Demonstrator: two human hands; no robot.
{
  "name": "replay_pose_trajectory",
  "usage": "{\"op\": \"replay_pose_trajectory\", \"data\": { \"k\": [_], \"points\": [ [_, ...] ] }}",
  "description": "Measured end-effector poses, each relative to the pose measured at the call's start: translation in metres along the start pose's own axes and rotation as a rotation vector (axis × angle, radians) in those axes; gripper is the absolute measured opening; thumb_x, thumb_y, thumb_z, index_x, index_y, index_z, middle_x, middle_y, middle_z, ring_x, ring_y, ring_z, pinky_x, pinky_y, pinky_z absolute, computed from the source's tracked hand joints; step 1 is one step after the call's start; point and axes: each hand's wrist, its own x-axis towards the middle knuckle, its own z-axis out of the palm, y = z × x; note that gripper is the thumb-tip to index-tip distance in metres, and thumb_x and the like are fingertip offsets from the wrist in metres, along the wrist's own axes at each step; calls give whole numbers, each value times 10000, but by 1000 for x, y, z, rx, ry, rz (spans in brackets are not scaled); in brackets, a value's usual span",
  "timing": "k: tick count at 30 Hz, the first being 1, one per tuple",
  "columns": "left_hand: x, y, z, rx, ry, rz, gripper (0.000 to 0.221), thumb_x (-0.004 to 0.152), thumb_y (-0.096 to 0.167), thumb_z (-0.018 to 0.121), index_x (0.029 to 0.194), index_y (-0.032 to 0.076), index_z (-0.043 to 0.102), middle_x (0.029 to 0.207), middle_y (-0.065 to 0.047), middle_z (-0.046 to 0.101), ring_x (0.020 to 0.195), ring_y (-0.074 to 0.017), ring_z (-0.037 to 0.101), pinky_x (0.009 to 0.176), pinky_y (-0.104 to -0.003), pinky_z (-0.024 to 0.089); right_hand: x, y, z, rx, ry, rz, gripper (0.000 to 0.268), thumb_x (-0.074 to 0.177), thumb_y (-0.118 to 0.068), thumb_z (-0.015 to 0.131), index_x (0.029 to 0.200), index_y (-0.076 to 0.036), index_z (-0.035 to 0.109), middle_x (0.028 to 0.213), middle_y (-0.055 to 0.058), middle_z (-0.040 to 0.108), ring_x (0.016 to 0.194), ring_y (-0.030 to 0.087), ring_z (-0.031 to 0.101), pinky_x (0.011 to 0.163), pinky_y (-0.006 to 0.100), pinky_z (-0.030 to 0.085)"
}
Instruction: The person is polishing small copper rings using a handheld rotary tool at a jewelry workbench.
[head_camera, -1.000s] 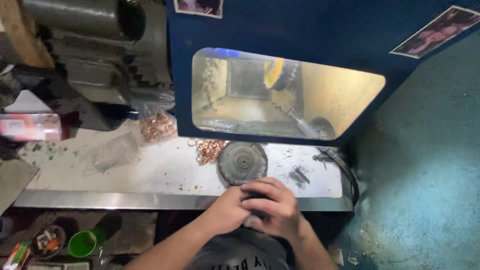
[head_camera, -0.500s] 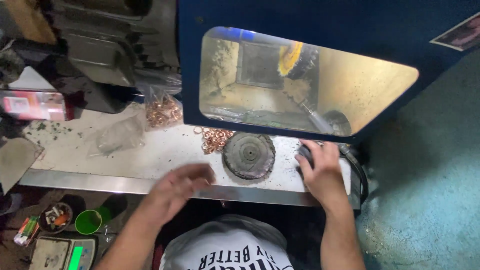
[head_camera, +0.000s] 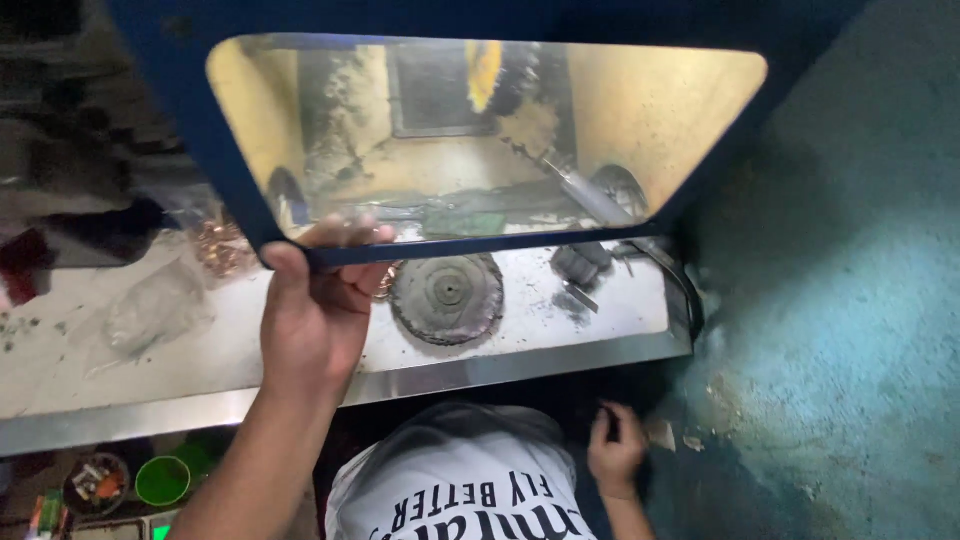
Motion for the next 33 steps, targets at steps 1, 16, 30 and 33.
{"op": "replay_pose_trajectory", "data": {
  "k": [1,16,30,33],
  "points": [
    [1,-1,-2,1,-6,-20,523,913,490,726,1201,53,713,1200,-224,715,1128,-373,708,1032,-460,592,-40,59,32,-9,7,17,145,982,-93,597,1061,-74,717,1012,72,733,948,264,696,907,370,522],
    [-2,6,26,154,412,-83,582,567,519,924,979,140,765,1071,-38,770,954,-182,760,914,-324,667,-274,132,75,-181,-819,1112,315,833,-329,630,997,-73,717,829,152,717,712,247,648,641,432,483],
    [-15,13,5,253,411,-76,510,711,483,949,1117,259,734,1198,126,715,1182,-88,680,1112,-332,629,-217,103,96,-126,-895,1230,687,555,-261,866,1218,-122,751,1242,125,745,1172,309,691,903,339,558],
    [-15,12,4,281,498,-77,589,640,532,929,1153,290,768,1185,129,742,1144,-87,723,1078,-333,646,-205,79,86,-108,-954,1224,548,922,-590,593,1289,-203,720,1319,126,696,1181,323,676,966,387,514]
  ]
}}
